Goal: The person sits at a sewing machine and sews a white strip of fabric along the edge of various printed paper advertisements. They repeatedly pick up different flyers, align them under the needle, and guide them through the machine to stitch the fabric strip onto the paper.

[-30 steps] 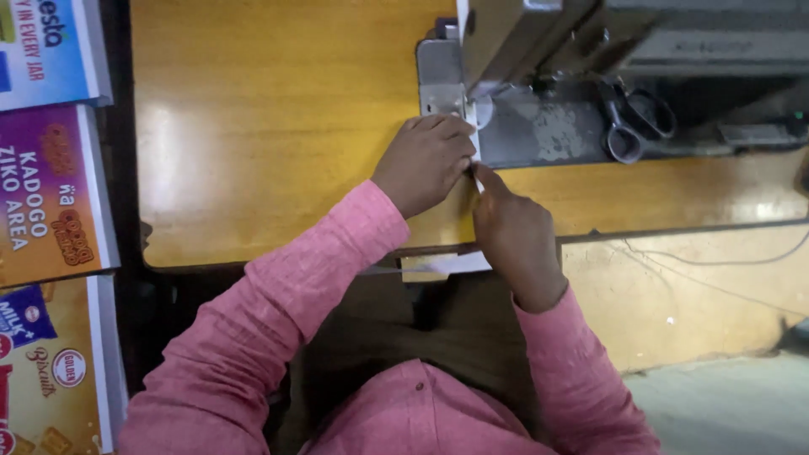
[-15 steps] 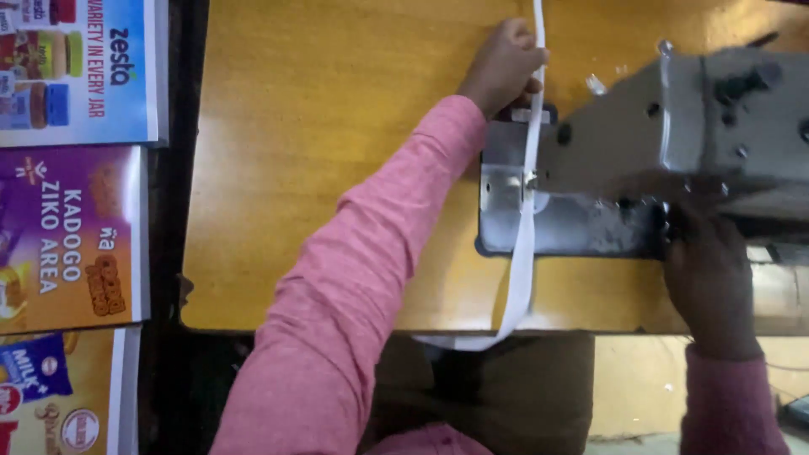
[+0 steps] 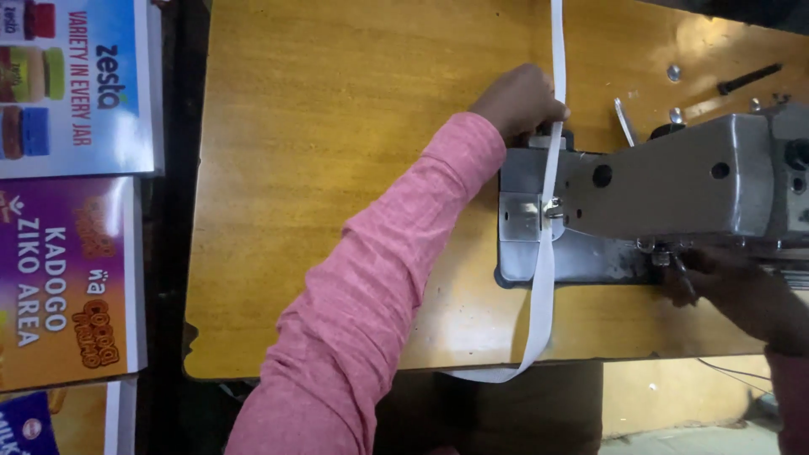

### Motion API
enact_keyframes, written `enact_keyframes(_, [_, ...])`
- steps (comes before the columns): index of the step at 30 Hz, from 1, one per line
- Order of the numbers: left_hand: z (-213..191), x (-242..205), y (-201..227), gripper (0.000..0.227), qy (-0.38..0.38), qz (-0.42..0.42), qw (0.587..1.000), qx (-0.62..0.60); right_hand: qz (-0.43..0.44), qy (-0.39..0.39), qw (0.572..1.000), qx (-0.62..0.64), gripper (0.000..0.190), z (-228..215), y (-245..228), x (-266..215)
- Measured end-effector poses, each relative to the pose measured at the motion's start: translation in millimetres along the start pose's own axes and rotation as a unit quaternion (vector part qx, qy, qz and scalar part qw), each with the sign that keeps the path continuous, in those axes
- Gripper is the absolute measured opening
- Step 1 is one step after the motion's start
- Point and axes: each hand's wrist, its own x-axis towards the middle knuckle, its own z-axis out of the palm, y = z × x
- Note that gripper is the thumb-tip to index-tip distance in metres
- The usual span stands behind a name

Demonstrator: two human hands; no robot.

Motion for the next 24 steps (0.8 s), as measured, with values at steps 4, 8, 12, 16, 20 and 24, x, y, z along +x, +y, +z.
enact_keyframes(4, [7,11,-5,0.008,0.080,0.042,0.991,0.097,0.093,0.049,0.992,-0.075,0.040,12,-58,-23])
enact_keyframes(8, [12,24,-17,0.051,0.118,0.113,0.983,0.090,-0.030,0.106,0.979,-0.170,0.045,12,-68,-8])
enact_keyframes(12, [10,18,-9,0.044,0.125,0.118,0.973,0.151,-0.377,0.290,0.719,-0.506,0.056,4,-25,28])
enact_keyframes(16, [15,32,-16,0.016,0.112,0.146,0.965,0.188,-0.393,0.381,0.495,-0.675,0.065,-39,61,63])
enact_keyframes(20, [27,46,-25,0.021,0.111,0.143,0.959,0.217,-0.372,0.387,0.495,-0.683,0.059,-63,104,78])
enact_keyframes(24, [30,55,-33,0.024,0.119,0.145,0.951,0.246,-0.351,0.394,0.494,-0.691,0.054,-68,114,87])
